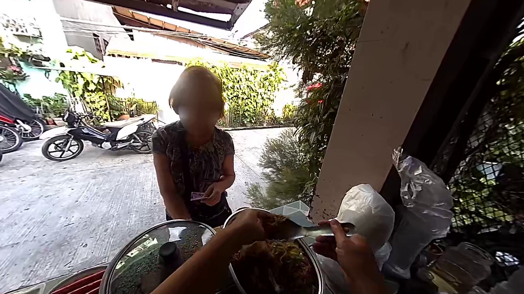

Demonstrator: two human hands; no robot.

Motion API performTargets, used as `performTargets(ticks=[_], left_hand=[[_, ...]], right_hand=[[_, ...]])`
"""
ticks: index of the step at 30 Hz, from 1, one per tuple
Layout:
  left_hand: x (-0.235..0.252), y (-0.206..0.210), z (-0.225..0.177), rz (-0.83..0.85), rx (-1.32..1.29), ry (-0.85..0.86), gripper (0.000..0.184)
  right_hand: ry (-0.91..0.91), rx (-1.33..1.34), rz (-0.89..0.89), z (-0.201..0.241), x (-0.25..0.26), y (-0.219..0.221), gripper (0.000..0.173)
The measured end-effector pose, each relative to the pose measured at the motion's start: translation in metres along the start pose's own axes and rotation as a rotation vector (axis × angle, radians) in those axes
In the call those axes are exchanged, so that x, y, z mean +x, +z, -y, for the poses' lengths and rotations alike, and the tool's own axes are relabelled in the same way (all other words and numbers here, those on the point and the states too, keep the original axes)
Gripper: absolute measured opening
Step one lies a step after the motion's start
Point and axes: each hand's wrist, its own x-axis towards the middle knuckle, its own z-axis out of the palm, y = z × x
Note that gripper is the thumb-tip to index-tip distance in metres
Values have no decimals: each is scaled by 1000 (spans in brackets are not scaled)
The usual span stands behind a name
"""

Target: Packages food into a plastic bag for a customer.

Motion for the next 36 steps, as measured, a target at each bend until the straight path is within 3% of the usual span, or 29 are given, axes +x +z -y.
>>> performTargets(ticks=[4,7,10,13,17,19,23,28,32,36], left_hand=[[4,1,-11,-82,24,-34,53],[1,-7,-17,-102,26,-59,55],[-5,-14,-23,-77,16,-109,52],[-7,-14,-27,-50,0,-164,43],[-7,-13,-28,-57,-11,-155,42],[-5,-17,-30,-85,-30,-118,43],[-4,-35,-48,-145,-111,-77,52],[-6,-63,-71,-211,-218,32,52],[-17,-79,-92,-249,-145,106,42],[-20,-84,-107,-277,-42,81,39]], right_hand=[[-450,-523,283,7,-8,27,30],[-800,-746,519,17,-8,26,28],[-912,-727,519,23,-8,13,27],[-929,-564,343,11,-8,0,28],[-709,-422,-43,-7,-16,-15,34],[-503,-408,-131,-20,-20,-23,35],[-118,-314,-103,-46,-24,-38,36],[203,-165,-49,-55,-24,-30,37],[295,-88,2,-62,-18,-17,38],[275,-15,5,-61,-10,-8,39]])
